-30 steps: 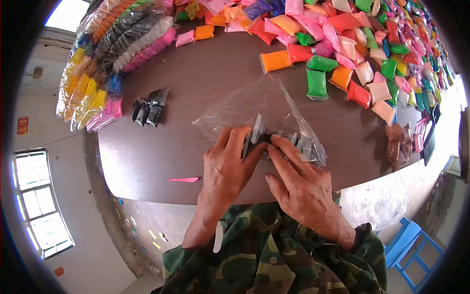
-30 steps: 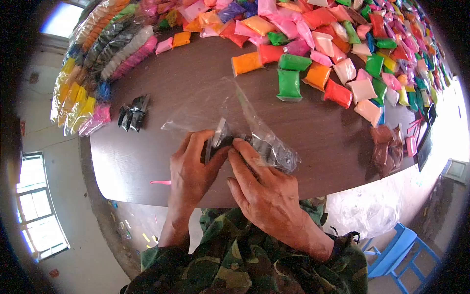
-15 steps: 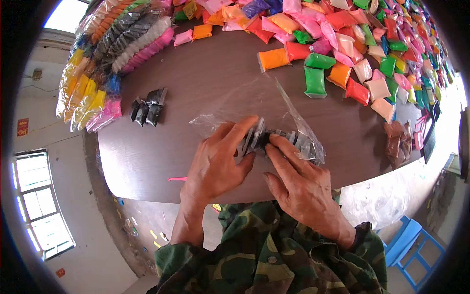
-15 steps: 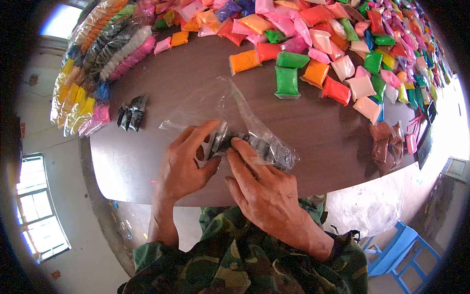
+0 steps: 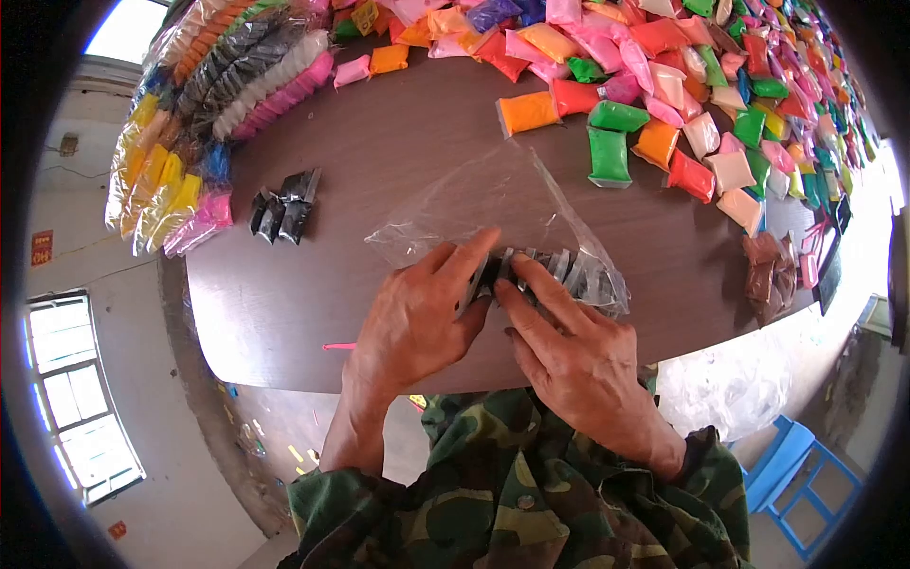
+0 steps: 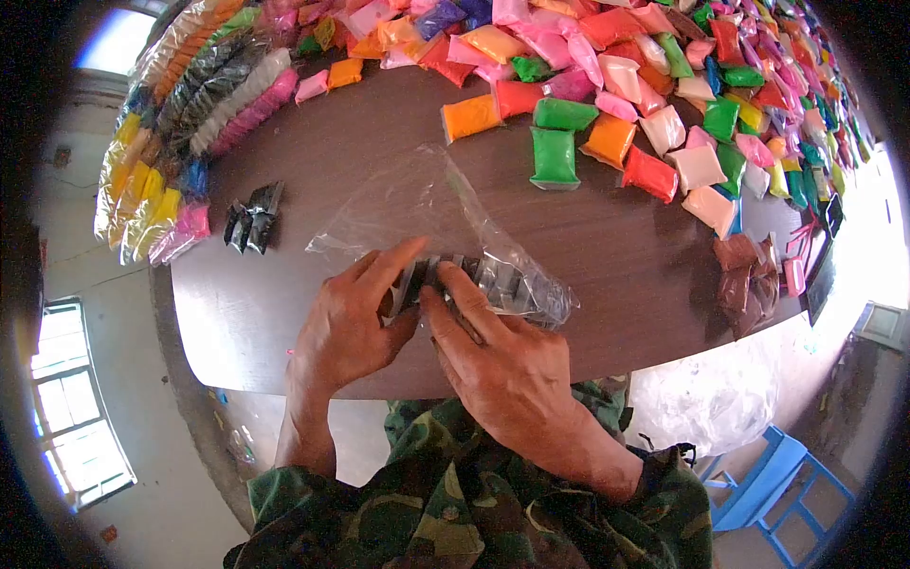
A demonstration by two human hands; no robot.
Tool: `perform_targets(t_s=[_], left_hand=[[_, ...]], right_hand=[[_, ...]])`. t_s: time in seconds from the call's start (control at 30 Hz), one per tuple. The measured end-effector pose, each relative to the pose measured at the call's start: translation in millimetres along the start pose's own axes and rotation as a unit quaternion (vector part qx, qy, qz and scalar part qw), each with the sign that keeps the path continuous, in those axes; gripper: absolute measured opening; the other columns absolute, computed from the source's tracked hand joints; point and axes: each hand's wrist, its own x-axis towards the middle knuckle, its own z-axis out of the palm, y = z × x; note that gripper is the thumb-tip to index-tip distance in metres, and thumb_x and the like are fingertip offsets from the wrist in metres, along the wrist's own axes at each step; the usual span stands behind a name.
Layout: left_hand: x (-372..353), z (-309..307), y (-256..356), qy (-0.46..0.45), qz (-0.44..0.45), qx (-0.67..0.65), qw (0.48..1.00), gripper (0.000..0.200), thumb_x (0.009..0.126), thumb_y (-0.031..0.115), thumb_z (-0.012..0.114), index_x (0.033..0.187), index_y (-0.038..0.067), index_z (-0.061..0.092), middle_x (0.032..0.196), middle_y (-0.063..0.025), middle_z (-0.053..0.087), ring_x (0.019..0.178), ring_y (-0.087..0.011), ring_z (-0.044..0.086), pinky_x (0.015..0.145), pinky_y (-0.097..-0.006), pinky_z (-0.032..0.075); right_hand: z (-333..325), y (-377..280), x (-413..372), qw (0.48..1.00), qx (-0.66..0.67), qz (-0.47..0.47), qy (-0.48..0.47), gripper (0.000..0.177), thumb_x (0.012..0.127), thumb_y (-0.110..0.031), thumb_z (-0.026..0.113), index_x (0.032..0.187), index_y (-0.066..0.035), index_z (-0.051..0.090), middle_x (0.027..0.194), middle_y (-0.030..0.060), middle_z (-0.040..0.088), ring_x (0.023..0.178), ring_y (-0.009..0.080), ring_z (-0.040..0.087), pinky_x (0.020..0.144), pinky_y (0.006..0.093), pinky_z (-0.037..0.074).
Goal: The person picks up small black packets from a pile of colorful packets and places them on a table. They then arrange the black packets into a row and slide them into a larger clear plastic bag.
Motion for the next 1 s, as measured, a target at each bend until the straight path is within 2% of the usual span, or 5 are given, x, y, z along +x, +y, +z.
perform_targets(t_s=[0.13,0.33,0.43,0.57,1.0], left_hand=[[2.5,-0.6,-2.4,0.022,-0.013,-0.032,0.999,0.068,0.085,0.005,0.081,0.148,0.006,0.057,0.113,-0.0209,0.072,0.088,-0.0398,0.074,0.078,-0.0473,0.059],[-5.4,-4.6,7.8,-0.012,-0.053,-0.048,0.997,0.073,0.083,0.007,0.084,0.149,0.003,0.055,0.118,-0.0241,0.072,0.089,-0.0399,0.075,0.078,-0.0481,0.059],[-8.5,8.2,6.3,0.035,0.014,-0.021,0.999,0.070,0.083,0.006,0.082,0.147,-0.001,0.055,0.117,-0.0253,0.072,0.088,-0.0403,0.075,0.076,-0.0487,0.059],[-7.4,15.4,0.7,0.058,0.002,-0.045,0.997,0.067,0.085,0.003,0.079,0.146,-0.004,0.053,0.115,-0.0277,0.071,0.085,-0.0414,0.075,0.074,-0.0491,0.059],[-10.8,30.4,-6.5,0.102,0.014,-0.048,0.994,0.063,0.087,0.004,0.077,0.144,-0.004,0.054,0.113,-0.0296,0.072,0.090,-0.0493,0.073,0.076,-0.0507,0.059]], right_hand=[[1.0,-1.7,0.2,1.000,-0.005,0.004,-0.001,0.053,0.086,-0.008,0.080,0.137,-0.010,0.068,0.152,0.0080,0.060,0.093,0.0267,0.078,0.075,0.0378,0.062],[0.5,-1.7,1.2,1.000,0.003,-0.003,0.001,0.050,0.087,-0.008,0.079,0.136,-0.009,0.069,0.150,0.0076,0.062,0.093,0.0272,0.078,0.075,0.0374,0.063],[1.1,-1.6,1.6,1.000,0.011,-0.009,0.008,0.048,0.088,-0.008,0.079,0.135,-0.008,0.070,0.148,0.0084,0.064,0.094,0.0278,0.078,0.076,0.0376,0.063],[1.0,0.8,1.7,0.999,0.003,-0.031,0.016,0.046,0.089,-0.011,0.077,0.134,-0.005,0.067,0.144,0.0112,0.064,0.088,0.0237,0.077,0.075,0.0350,0.063],[-5.0,-1.7,-0.7,0.993,0.063,-0.075,0.058,0.042,0.087,-0.007,0.080,0.128,-0.003,0.070,0.137,0.0131,0.067,0.090,0.0259,0.078,0.074,0.0364,0.064]])
